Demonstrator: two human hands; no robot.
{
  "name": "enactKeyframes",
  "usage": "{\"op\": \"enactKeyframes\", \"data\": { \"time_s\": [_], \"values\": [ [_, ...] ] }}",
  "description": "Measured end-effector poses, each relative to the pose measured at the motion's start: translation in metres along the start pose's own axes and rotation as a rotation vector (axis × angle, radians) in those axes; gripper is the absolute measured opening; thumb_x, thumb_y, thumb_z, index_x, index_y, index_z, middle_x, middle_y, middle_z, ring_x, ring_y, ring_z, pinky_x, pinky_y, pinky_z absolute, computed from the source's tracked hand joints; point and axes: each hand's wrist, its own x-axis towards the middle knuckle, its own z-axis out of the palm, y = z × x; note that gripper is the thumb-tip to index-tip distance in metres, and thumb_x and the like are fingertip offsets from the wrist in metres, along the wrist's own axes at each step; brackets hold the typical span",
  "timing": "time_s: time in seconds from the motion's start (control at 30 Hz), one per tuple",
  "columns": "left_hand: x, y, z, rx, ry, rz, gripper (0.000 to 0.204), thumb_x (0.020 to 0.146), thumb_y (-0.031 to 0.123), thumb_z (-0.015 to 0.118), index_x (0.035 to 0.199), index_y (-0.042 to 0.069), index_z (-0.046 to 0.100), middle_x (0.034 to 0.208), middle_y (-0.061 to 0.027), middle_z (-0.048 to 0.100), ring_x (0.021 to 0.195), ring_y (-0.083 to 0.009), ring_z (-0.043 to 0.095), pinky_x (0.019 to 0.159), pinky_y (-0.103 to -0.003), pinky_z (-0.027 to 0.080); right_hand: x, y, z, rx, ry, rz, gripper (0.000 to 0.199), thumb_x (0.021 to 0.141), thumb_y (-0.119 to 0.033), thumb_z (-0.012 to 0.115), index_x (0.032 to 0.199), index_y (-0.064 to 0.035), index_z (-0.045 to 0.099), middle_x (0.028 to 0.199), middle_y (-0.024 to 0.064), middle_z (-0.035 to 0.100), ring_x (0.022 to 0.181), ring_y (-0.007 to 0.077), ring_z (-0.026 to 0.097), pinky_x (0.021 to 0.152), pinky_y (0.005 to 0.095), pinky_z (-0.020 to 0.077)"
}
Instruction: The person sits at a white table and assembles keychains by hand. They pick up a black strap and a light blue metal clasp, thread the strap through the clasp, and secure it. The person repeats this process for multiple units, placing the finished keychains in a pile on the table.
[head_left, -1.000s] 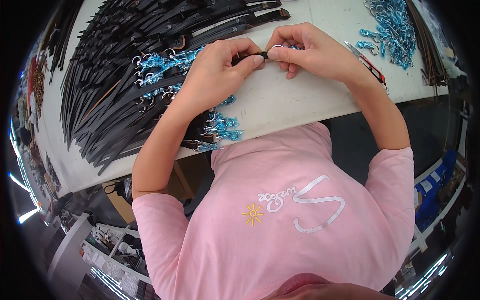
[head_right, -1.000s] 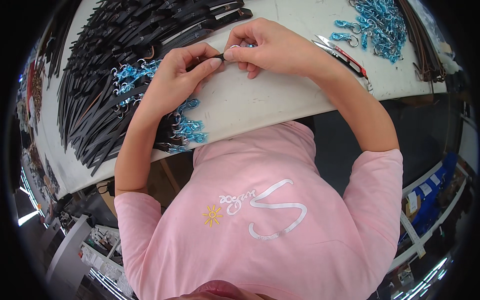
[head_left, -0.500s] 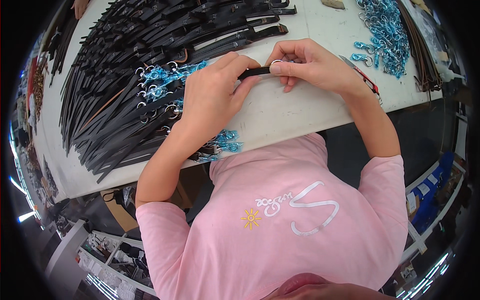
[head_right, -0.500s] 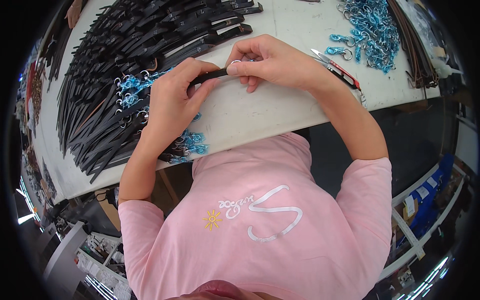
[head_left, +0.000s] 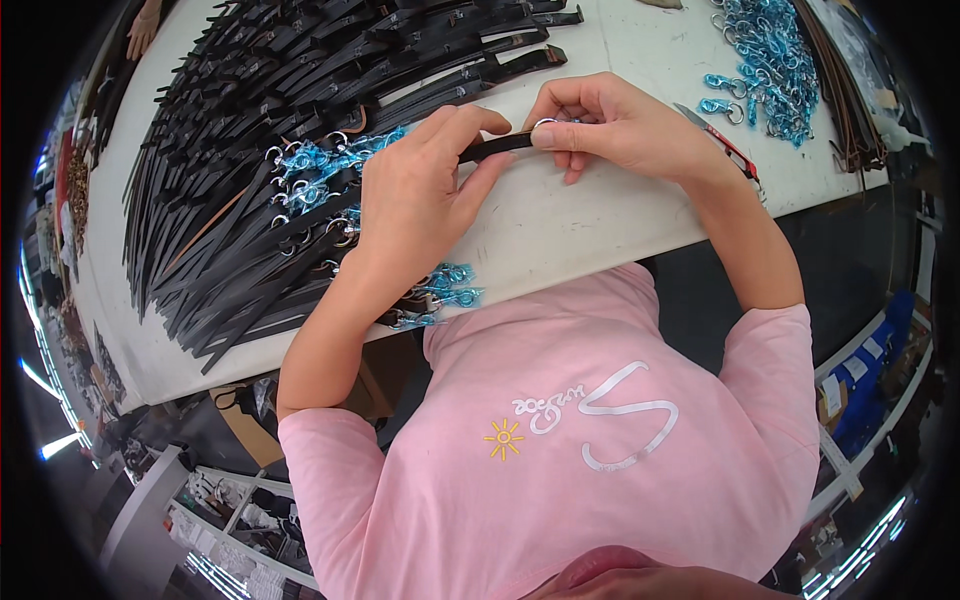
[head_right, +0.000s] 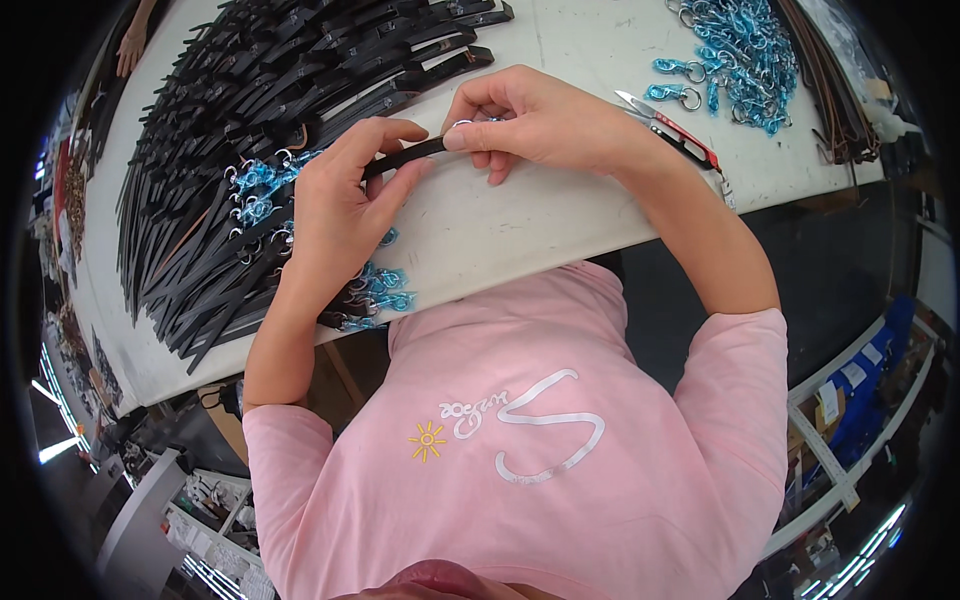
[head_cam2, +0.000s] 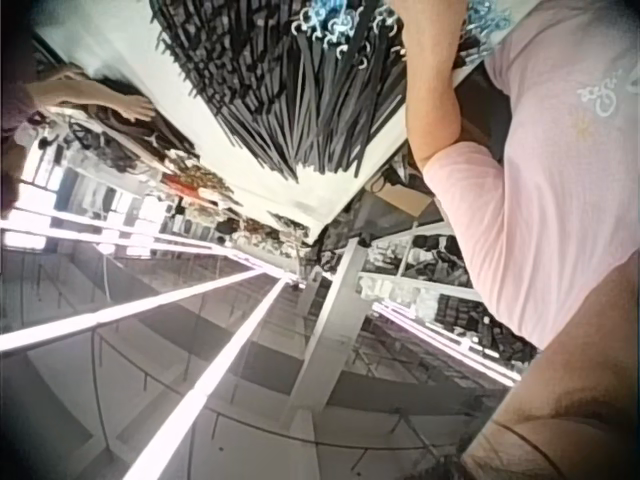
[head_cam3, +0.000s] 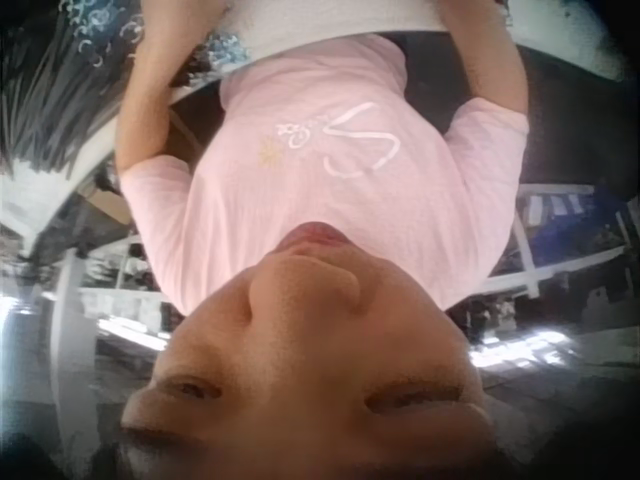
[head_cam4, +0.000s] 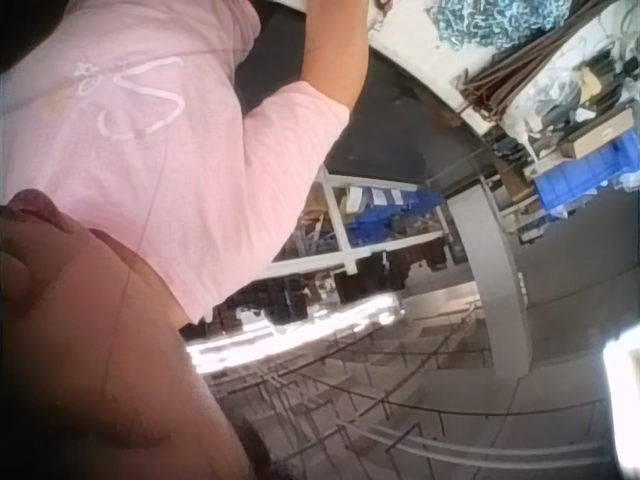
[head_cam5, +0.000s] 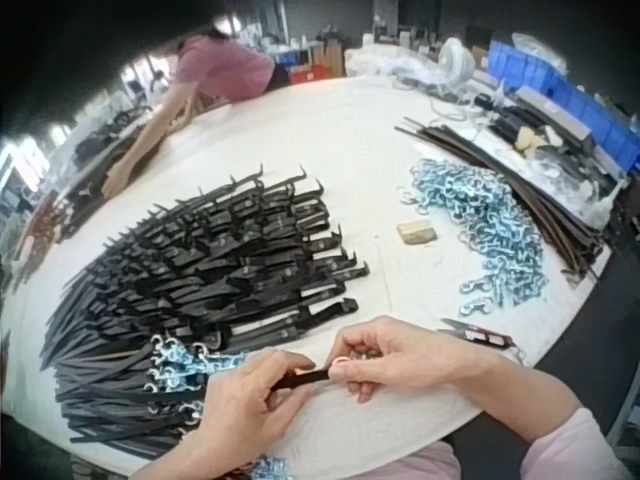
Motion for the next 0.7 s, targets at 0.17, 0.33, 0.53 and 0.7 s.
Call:
{"op": "enactKeyframes", "data": {
  "time_s": [0.17,0.33,0.53,0.7],
  "values": [
    [0.001,0.001,-0.003,0.066,-0.024,0.117,0.024,0.081,0.003,0.076,0.105,0.006,0.07,0.085,-0.0043,0.065,0.065,-0.012,0.057,0.05,-0.024,0.041,-0.001,-0.002,0.0,-0.006,-0.011,-0.002,0.024,0.098,-0.024,0.065,0.102,-0.0009,0.065,0.08,0.001,0.062,0.072,0.0069,0.062,0.068,0.021,0.0524],
    [0.003,0.002,-0.005,0.003,0.056,0.141,0.02,0.082,0.011,0.077,0.101,0.01,0.069,0.083,-0.0019,0.061,0.056,-0.0166,0.056,0.051,-0.029,0.045,-0.001,-0.009,0.005,0.153,0.003,0.002,0.026,0.098,-0.029,0.065,0.1,-0.003,0.065,0.08,0.0015,0.065,0.076,0.0081,0.064,0.072,0.0219,0.0514],
    [0.005,0.007,-0.012,-0.158,0.039,0.04,0.02,0.08,0.003,0.078,0.097,0.003,0.067,0.082,-0.0047,0.061,0.057,-0.0127,0.054,0.051,-0.025,0.044,0.004,-0.017,0.001,0.163,-0.062,0.061,0.027,0.095,-0.035,0.066,0.093,-0.0086,0.064,0.08,0.0008,0.066,0.075,0.0067,0.062,0.067,0.0217,0.0471],
    [0.005,0.006,-0.012,-0.257,0.01,-0.031,0.017,0.078,0.001,0.079,0.091,0.001,0.067,0.08,-0.0052,0.065,0.063,-0.0126,0.059,0.057,-0.026,0.048,0.013,-0.017,0.003,0.258,-0.124,0.14,0.019,0.091,-0.028,0.067,0.082,-0.0129,0.06,0.073,-0.0026,0.057,0.069,0.0073,0.055,0.068,0.0231,0.0485]
  ]
}}
